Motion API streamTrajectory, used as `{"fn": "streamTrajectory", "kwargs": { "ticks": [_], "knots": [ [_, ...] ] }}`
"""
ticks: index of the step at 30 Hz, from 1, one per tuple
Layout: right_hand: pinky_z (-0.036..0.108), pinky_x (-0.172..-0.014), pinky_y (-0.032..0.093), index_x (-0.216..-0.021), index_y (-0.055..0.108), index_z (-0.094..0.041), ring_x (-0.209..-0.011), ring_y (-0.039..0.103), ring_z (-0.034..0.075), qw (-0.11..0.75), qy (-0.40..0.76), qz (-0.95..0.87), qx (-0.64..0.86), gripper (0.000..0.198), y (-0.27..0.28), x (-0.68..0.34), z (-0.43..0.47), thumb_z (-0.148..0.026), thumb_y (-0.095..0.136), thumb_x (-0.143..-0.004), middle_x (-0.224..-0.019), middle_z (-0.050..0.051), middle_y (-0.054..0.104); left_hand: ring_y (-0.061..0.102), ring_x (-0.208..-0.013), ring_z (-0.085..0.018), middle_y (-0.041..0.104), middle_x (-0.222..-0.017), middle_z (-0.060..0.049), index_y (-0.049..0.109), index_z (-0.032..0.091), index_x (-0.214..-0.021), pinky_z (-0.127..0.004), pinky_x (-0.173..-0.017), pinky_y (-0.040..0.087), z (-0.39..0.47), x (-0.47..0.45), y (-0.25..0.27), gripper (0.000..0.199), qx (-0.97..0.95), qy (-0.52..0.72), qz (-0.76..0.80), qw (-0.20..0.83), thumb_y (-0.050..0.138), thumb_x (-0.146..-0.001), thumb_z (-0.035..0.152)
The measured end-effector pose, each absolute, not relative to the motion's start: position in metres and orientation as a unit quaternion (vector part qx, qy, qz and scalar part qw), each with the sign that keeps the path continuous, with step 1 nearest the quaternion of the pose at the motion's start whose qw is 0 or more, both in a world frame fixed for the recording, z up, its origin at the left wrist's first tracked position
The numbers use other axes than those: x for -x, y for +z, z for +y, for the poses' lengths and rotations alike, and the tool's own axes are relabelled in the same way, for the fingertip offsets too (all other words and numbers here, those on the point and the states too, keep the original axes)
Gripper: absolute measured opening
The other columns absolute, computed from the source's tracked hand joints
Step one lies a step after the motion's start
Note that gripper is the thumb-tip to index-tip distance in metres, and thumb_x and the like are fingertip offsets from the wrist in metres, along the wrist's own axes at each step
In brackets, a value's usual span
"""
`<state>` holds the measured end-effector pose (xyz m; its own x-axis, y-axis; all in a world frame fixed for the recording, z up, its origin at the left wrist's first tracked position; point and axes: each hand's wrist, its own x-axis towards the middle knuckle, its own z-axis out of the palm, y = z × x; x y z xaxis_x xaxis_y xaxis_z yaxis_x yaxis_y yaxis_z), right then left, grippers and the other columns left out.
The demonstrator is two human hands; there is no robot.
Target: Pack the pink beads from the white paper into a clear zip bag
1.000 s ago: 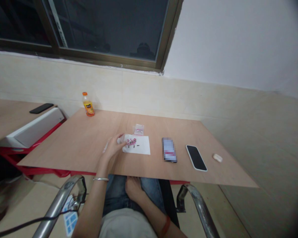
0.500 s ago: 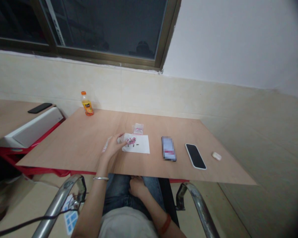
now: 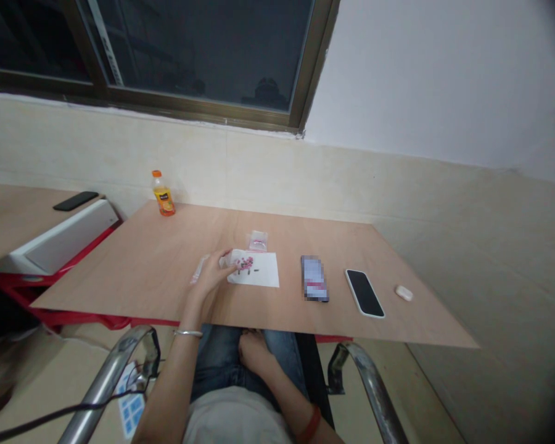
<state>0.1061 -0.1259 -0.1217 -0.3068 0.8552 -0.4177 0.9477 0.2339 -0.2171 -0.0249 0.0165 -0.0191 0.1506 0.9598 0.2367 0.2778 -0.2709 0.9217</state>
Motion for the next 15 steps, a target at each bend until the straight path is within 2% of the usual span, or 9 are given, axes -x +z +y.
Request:
{"fn": "streamTrajectory", "kwargs": {
  "ticks": [2,4,7,9,12,13,15],
  "knots": [
    [0.041,-0.107,0.027,-0.098,0.069,-0.002,-0.118,0.05,0.03,0.114,-0.202,0.784,-0.576,0.027,-0.112,-0.1,-0.13,-0.007,0.052,-0.078,-0.11,0.024,0.062,0.058,-0.105,-0.027,0.064,-0.11,-0.012,0.062,0.013,-0.111,-0.041,-0.093,0.045,0.018,0.026,-0.022,0.054,-0.658,0.451,0.47,0.379,0.074,-0.064,0.036],
    [0.041,-0.101,0.035,-0.095,0.07,-0.002,-0.109,0.058,0.029,0.13,-0.197,0.786,-0.572,0.027,-0.096,-0.094,-0.135,-0.003,0.05,-0.078,-0.102,0.023,0.066,0.058,-0.106,-0.026,0.064,-0.112,-0.012,0.06,0.013,-0.113,-0.041,-0.093,0.045,0.019,0.026,-0.026,0.055,-0.661,0.448,0.467,0.381,0.073,-0.064,0.035],
    [0.033,-0.078,0.05,-0.093,0.07,-0.005,-0.09,0.066,0.027,0.13,-0.228,0.788,-0.557,0.028,-0.063,-0.088,-0.144,0.001,0.048,-0.076,-0.095,0.021,0.068,0.058,-0.106,-0.025,0.063,-0.114,-0.012,0.059,0.014,-0.116,-0.04,-0.093,0.046,0.021,0.027,-0.03,0.055,-0.669,0.44,0.462,0.382,0.072,-0.066,0.034],
    [0.031,-0.071,0.05,-0.089,0.07,-0.006,-0.086,0.067,0.027,0.05,-0.257,0.797,-0.544,0.023,-0.036,-0.09,-0.144,-0.004,0.053,-0.075,-0.093,0.019,0.069,0.059,-0.104,-0.024,0.063,-0.115,-0.012,0.059,0.014,-0.116,-0.039,-0.093,0.046,0.02,0.027,-0.029,0.055,-0.673,0.439,0.461,0.377,0.072,-0.067,0.034],
    [0.023,-0.072,0.048,-0.084,0.07,-0.015,-0.079,0.066,0.017,-0.147,-0.37,0.802,-0.445,0.013,0.007,-0.101,-0.128,-0.014,0.058,-0.078,-0.084,0.005,0.071,0.059,-0.103,-0.023,0.063,-0.115,-0.011,0.058,0.015,-0.116,-0.038,-0.092,0.047,0.016,0.027,-0.022,0.054,-0.68,0.444,0.46,0.359,0.072,-0.066,0.032],
    [0.022,-0.072,0.047,-0.084,0.069,-0.017,-0.077,0.065,0.015,-0.215,-0.376,0.784,-0.445,0.014,0.02,-0.106,-0.119,-0.016,0.056,-0.081,-0.083,0.003,0.071,0.059,-0.104,-0.023,0.063,-0.115,-0.011,0.058,0.014,-0.115,-0.038,-0.092,0.047,0.014,0.026,-0.019,0.053,-0.684,0.445,0.462,0.348,0.071,-0.067,0.031],
    [0.025,-0.078,0.046,-0.082,0.068,-0.017,-0.082,0.063,0.014,-0.352,-0.31,0.733,-0.493,0.013,0.042,-0.117,-0.096,-0.016,0.055,-0.082,-0.086,0.003,0.069,0.059,-0.104,-0.023,0.063,-0.115,-0.011,0.059,0.013,-0.113,-0.039,-0.093,0.046,0.01,0.022,-0.011,0.05,-0.695,0.441,0.469,0.32,0.071,-0.067,0.029]
  ]
}}
